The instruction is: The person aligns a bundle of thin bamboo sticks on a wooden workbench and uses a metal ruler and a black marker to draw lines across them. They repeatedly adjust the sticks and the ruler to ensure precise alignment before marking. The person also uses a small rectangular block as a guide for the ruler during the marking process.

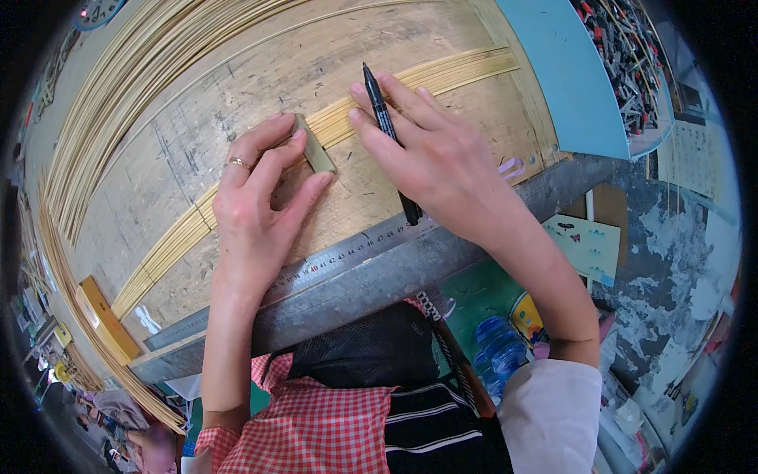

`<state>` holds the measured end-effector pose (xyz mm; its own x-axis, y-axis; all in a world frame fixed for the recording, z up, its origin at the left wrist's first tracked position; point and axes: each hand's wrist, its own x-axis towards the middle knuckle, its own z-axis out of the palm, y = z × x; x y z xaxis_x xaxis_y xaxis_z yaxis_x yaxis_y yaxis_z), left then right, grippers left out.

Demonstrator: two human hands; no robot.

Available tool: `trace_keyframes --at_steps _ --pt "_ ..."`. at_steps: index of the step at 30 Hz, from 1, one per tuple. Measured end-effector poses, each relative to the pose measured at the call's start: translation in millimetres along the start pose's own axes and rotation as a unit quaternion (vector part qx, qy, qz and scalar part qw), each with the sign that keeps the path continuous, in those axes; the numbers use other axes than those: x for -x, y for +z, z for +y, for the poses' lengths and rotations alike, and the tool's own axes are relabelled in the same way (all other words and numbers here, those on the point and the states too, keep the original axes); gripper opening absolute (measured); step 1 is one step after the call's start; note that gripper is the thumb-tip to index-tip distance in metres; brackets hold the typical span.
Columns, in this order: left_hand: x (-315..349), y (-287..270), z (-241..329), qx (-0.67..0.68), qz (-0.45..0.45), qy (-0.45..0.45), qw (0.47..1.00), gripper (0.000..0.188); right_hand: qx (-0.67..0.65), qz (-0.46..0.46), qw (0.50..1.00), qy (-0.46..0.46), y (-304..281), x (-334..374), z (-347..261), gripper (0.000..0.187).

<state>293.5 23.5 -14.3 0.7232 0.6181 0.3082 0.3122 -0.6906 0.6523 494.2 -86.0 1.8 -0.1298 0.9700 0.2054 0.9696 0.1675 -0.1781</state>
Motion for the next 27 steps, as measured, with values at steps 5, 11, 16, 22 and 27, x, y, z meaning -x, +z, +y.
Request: trace_keyframes --at_steps 5,11,16,22,27 --pt "1.2 0.6 -2.6 -0.004 0.004 0.008 1.000 0.040 -0.087 0.026 0.995 0.040 -6.4 -2.8 -1.8 0.040" --pt "1.4 -0.6 -1.6 -0.005 0.005 0.002 1.000 0.040 -0.442 0.097 0.877 0.162 -19.4 -10.3 -16.8 0.044" --pt "1.4 1.4 -1.8 0.008 0.011 0.005 1.000 0.040 -0.465 0.120 0.854 0.199 6.9 -17.1 -16.2 0.027" --pt "1.6 1.4 -4.3 0.012 0.014 0.012 1.000 0.040 -0.420 0.143 0.876 0.191 13.9 -23.3 -21.5 0.019" --pt "1.9 1.0 -3.0 0.010 0.015 0.005 1.000 0.041 -0.401 0.148 0.887 0.171 15.4 -25.6 -22.2 0.019"
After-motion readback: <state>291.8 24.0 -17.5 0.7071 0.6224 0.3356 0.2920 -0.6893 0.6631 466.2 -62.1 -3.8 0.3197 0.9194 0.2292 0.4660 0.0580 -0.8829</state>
